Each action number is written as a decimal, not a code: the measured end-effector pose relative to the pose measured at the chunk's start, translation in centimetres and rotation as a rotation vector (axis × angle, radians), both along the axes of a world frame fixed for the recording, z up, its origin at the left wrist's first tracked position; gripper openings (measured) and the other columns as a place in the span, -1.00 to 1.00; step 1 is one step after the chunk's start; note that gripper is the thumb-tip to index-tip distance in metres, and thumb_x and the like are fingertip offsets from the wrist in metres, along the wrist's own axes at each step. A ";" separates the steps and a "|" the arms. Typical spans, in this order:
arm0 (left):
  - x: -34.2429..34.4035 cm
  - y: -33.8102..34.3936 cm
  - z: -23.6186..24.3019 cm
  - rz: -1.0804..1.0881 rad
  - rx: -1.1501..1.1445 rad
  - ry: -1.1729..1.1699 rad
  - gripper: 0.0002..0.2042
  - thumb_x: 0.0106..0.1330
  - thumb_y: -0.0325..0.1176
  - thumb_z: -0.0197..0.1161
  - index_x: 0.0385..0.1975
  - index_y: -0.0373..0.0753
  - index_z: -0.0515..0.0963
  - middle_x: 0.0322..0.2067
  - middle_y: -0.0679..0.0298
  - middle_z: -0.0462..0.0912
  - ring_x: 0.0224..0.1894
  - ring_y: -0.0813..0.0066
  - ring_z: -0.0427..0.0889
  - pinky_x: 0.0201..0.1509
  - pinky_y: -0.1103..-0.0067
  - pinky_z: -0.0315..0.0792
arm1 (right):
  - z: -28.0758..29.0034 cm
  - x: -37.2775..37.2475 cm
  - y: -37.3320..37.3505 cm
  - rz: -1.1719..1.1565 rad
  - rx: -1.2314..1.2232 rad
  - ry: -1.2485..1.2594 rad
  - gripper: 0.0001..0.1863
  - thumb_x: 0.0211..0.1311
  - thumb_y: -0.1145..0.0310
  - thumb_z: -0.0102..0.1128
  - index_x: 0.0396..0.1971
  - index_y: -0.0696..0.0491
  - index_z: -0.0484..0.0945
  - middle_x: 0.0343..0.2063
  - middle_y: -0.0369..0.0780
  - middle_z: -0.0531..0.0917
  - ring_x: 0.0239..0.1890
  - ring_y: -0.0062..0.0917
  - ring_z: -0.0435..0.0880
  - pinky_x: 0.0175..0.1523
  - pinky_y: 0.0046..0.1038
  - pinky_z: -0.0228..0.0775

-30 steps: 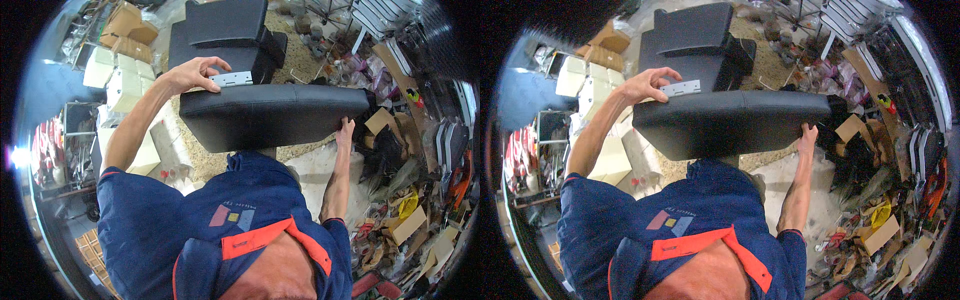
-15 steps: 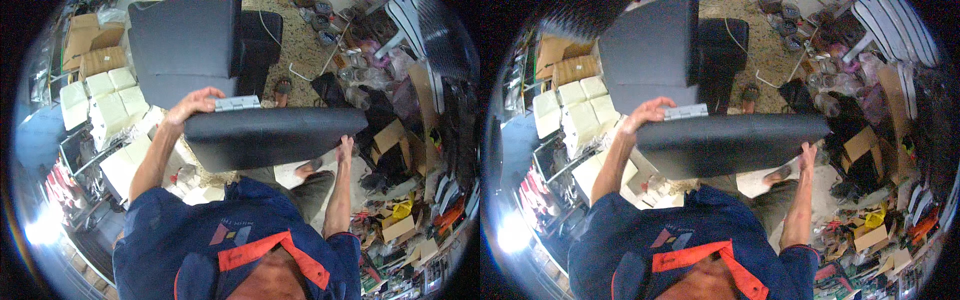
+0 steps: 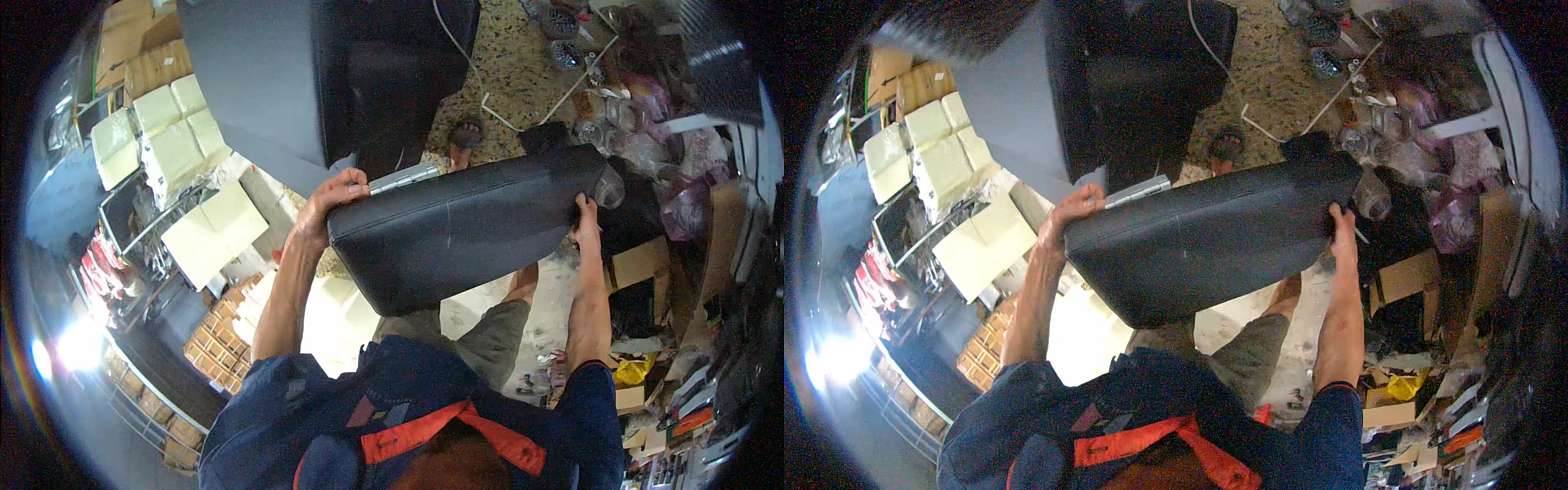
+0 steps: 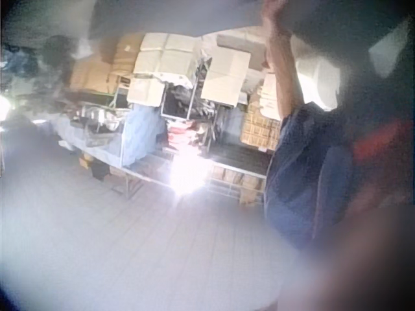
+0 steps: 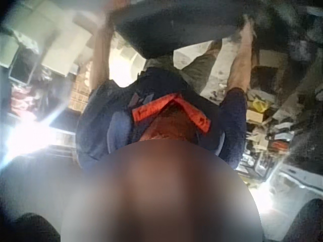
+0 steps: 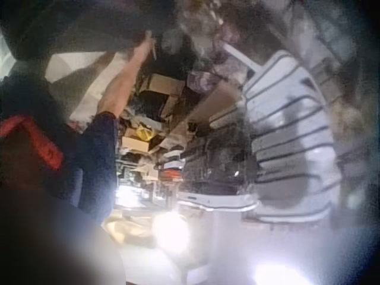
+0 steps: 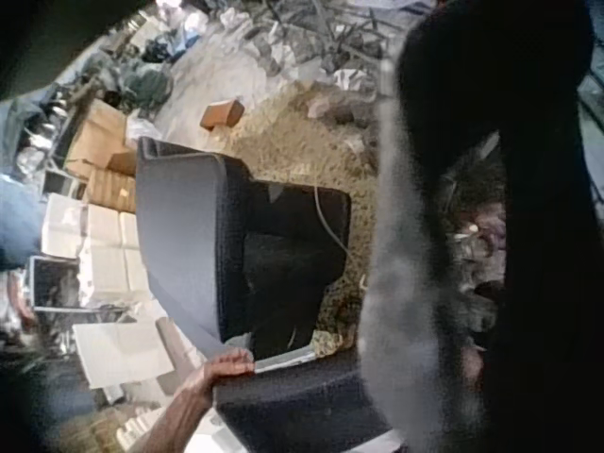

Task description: The person positions a metal hinge on a black seat cushion and secures it with a cordless drill. They align the hinge, insert screws, and fasten them to attach the hinge to the cushion.

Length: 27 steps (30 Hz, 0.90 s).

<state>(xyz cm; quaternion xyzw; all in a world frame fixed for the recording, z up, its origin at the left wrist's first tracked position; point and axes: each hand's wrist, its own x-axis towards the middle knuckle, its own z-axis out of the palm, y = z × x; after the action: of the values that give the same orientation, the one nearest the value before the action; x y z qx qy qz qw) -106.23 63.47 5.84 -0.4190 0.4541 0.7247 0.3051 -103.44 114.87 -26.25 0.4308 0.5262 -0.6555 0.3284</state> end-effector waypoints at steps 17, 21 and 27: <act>2.7 0.8 -9.2 0.167 -0.243 0.120 -0.02 -0.30 0.12 0.66 0.12 -0.36 0.40 0.06 0.19 0.41 0.17 0.27 0.48 0.27 0.42 0.35 | -17.1 -9.4 -8.4 0.383 0.029 -0.094 -0.17 0.26 -0.19 0.30 0.23 0.25 0.42 0.12 -0.07 0.57 0.13 -0.25 0.55 0.24 -0.21 0.35; 3.3 1.3 -10.0 0.262 -0.271 0.115 0.05 -0.33 0.05 0.68 0.19 -0.31 0.26 -0.01 0.25 0.48 0.11 0.34 0.51 0.25 0.47 0.38 | -21.6 -11.0 -10.6 0.520 -0.024 -0.044 -0.19 0.34 -0.21 0.19 0.21 0.28 0.45 0.12 -0.01 0.57 0.15 -0.16 0.56 0.22 -0.10 0.38; 2.5 1.0 -10.0 0.216 -0.370 0.058 0.16 -0.43 0.12 0.71 0.29 -0.37 0.39 0.24 0.04 0.45 0.36 0.14 0.36 0.49 0.33 0.14 | -24.1 -10.8 -12.7 0.482 -0.124 -0.065 -0.16 0.38 -0.19 0.16 0.28 0.31 0.37 0.28 0.07 0.44 0.30 -0.10 0.46 0.34 -0.14 0.30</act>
<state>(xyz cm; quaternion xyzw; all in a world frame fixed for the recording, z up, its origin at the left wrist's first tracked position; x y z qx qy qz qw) -103.78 64.47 -4.19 -0.4931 0.5404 0.6692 0.1305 -114.20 102.13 -50.31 0.2927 0.5618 -0.5750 0.5178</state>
